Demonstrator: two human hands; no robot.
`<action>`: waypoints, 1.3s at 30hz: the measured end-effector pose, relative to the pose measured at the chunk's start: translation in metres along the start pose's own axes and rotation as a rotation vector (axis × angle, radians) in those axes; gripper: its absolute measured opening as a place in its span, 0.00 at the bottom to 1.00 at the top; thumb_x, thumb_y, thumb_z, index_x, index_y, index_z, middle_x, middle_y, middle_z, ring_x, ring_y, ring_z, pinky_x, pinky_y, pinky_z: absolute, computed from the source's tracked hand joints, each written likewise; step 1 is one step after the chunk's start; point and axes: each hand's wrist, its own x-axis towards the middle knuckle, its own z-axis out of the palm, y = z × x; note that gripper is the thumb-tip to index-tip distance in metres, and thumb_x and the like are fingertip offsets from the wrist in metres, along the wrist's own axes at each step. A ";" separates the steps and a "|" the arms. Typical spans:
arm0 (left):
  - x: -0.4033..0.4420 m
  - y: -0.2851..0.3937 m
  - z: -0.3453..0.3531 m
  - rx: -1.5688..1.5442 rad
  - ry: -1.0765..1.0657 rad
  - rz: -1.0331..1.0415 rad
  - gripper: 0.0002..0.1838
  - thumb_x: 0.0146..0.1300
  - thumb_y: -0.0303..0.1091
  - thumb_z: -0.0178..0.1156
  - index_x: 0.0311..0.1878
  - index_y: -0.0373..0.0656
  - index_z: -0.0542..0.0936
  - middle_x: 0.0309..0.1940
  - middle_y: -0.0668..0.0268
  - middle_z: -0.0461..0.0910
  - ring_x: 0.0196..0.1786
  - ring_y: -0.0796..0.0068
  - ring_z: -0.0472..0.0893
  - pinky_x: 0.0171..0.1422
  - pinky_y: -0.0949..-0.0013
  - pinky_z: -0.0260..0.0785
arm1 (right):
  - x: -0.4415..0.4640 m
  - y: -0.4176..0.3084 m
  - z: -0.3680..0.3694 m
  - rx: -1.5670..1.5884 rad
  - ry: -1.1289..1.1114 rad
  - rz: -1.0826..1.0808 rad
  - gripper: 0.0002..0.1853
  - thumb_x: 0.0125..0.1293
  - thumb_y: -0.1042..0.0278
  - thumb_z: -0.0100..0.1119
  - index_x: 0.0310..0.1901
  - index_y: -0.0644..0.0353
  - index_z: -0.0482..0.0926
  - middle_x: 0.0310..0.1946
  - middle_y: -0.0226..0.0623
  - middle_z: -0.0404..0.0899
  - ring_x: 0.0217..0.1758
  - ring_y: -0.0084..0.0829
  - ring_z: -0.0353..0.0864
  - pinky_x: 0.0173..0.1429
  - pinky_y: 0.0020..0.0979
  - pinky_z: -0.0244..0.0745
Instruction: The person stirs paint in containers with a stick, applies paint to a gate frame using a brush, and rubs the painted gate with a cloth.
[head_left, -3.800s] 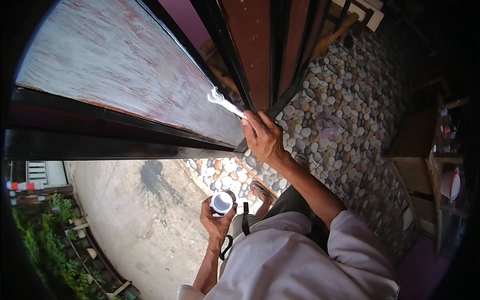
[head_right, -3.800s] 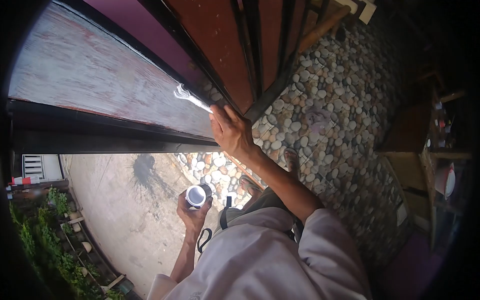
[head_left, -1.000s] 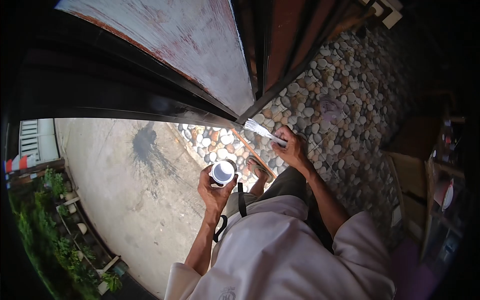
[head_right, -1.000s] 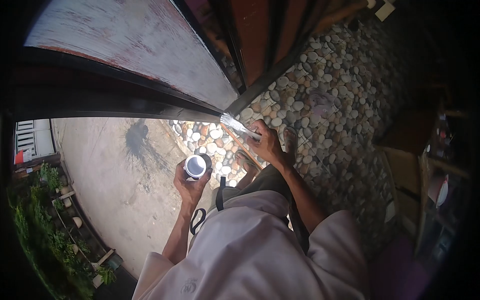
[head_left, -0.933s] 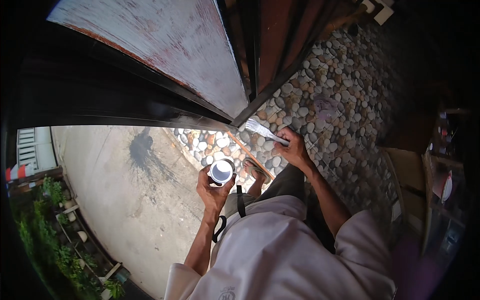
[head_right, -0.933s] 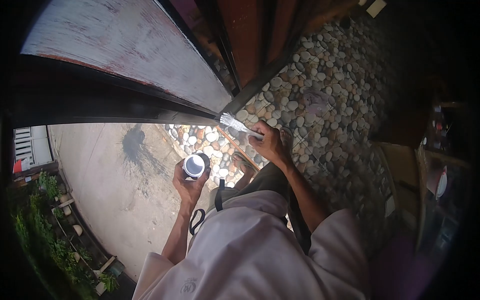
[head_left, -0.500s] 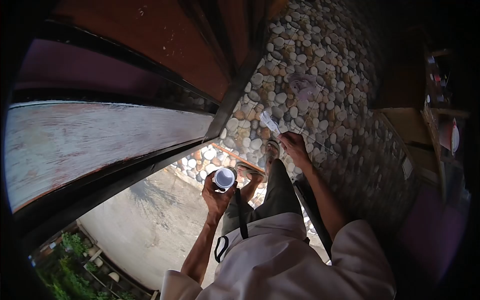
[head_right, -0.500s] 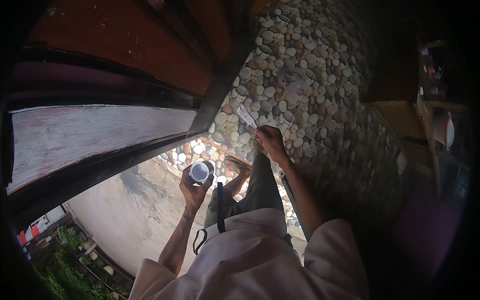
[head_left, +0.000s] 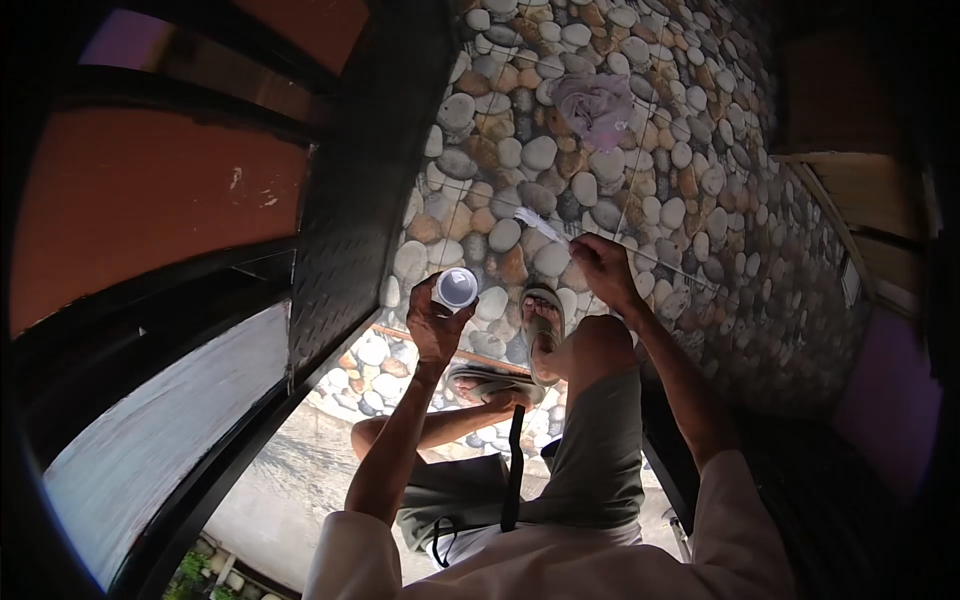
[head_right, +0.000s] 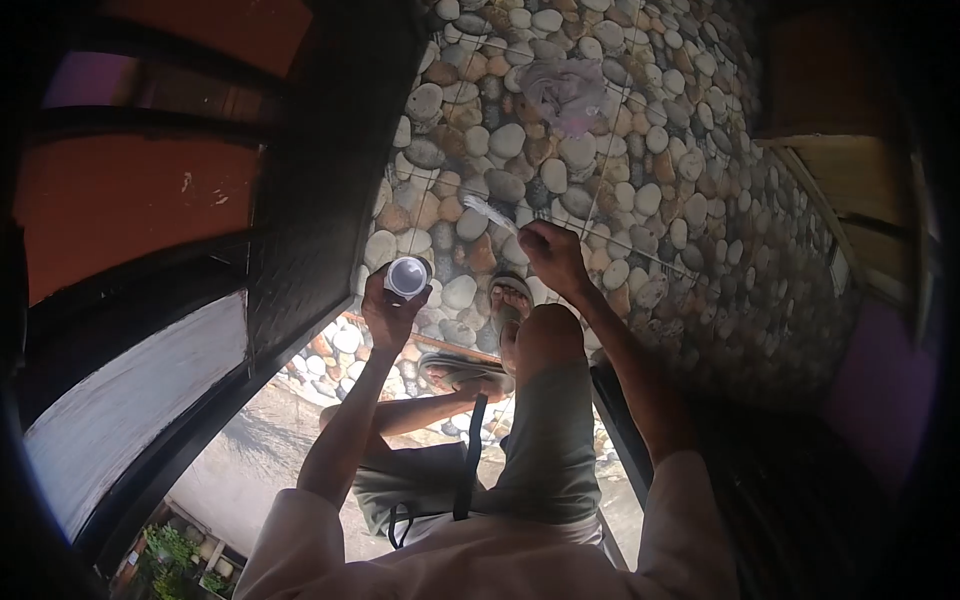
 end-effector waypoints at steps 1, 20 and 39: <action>0.008 -0.028 0.020 0.004 0.005 -0.010 0.32 0.41 0.36 0.78 0.52 0.45 0.77 0.41 0.63 0.79 0.32 0.70 0.81 0.37 0.65 0.74 | 0.010 0.019 0.009 0.010 -0.013 -0.005 0.09 0.66 0.67 0.58 0.38 0.65 0.80 0.22 0.35 0.76 0.26 0.21 0.72 0.32 0.27 0.69; 0.083 -0.244 0.155 0.047 0.176 -0.023 0.33 0.42 0.37 0.77 0.53 0.40 0.76 0.46 0.55 0.80 0.49 0.56 0.81 0.54 0.61 0.72 | 0.107 0.164 0.197 -0.456 0.052 -0.797 0.12 0.62 0.71 0.62 0.45 0.63 0.75 0.33 0.42 0.73 0.31 0.44 0.78 0.32 0.39 0.74; -0.065 -0.237 0.084 0.030 0.074 -0.210 0.21 0.59 0.36 0.67 0.52 0.37 0.73 0.36 0.59 0.78 0.24 0.70 0.76 0.30 0.66 0.69 | 0.235 0.213 0.044 -0.591 0.801 -0.402 0.15 0.63 0.65 0.58 0.47 0.67 0.80 0.41 0.51 0.79 0.42 0.51 0.79 0.46 0.43 0.75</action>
